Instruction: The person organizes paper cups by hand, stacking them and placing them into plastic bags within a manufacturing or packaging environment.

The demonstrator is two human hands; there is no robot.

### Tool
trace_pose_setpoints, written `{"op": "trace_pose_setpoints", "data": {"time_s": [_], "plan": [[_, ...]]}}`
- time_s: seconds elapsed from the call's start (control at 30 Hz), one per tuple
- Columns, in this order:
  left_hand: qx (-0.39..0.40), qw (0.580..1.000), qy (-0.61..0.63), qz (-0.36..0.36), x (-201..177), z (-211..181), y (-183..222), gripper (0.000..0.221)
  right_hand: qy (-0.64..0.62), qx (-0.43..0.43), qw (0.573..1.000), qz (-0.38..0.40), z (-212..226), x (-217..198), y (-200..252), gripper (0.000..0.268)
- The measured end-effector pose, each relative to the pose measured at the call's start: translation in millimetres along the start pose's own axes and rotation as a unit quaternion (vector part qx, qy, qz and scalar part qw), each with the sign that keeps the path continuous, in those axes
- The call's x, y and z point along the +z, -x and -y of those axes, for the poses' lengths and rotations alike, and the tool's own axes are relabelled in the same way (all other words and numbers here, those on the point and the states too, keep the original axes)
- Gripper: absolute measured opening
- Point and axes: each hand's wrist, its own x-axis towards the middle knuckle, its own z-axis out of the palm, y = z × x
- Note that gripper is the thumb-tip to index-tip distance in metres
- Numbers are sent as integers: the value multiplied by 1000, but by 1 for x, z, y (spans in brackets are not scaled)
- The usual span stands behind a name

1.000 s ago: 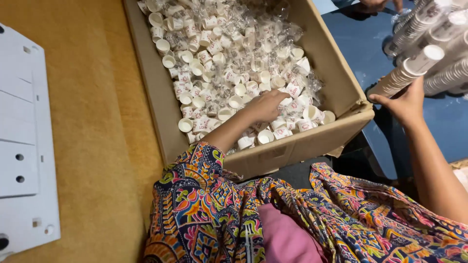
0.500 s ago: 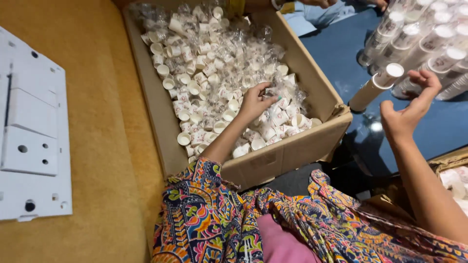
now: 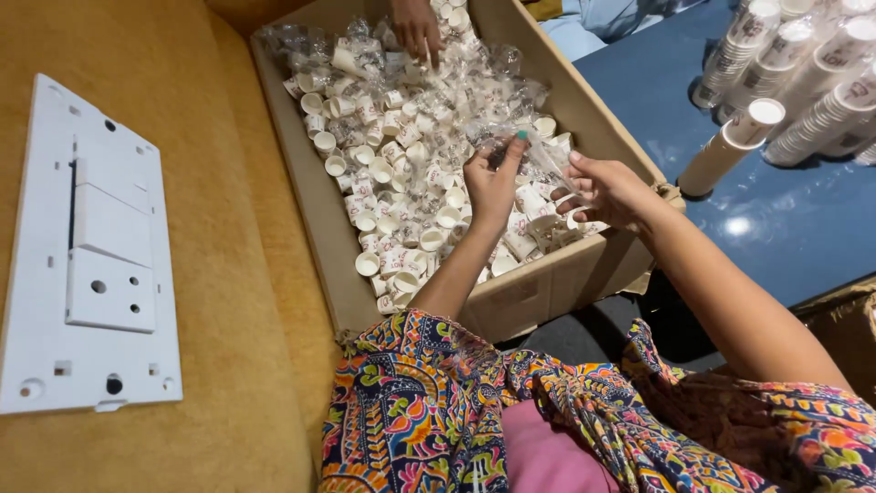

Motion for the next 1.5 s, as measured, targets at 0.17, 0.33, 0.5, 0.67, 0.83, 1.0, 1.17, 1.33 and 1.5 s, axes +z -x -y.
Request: {"op": "trace_pose_setpoints", "data": {"time_s": [0.17, 0.33, 0.5, 0.67, 0.83, 1.0, 1.17, 1.33, 1.5], "plan": [[22, 997, 19, 75, 2, -10, -3, 38, 7, -56, 998, 8, -10, -28, -37, 23], [39, 976, 15, 214, 2, -3, -15, 102, -119, -129, 983, 57, 13, -2, -18, 27], [-116, 941, 52, 314, -11, 82, -24, 61, -265, -165, 949, 45, -12, -18, -48, 18], [-219, 946, 35, 236, -14, 117, -18, 47, -221, -139, 964, 58, -34, -27, -62, 22], [-339, 925, 45, 167, 2, 64, -4, 38, -74, -147, 986, -9, -44, -30, -63, 18], [-286, 935, -3, 209, -8, 95, -4, 31, -91, -182, 977, 70, -26, -8, -32, 44], [-213, 964, -35, 155, -8, 97, -10, 20, -86, -268, 953, 109, -34, -24, -47, 48], [-190, 976, -2, 108, -9, 112, -17, 19, -22, -151, 988, -35, -24, -24, -48, 38], [-276, 947, 65, 148, 3, 91, -4, 16, -215, -121, 969, 6, -9, -7, -17, 35]]}}
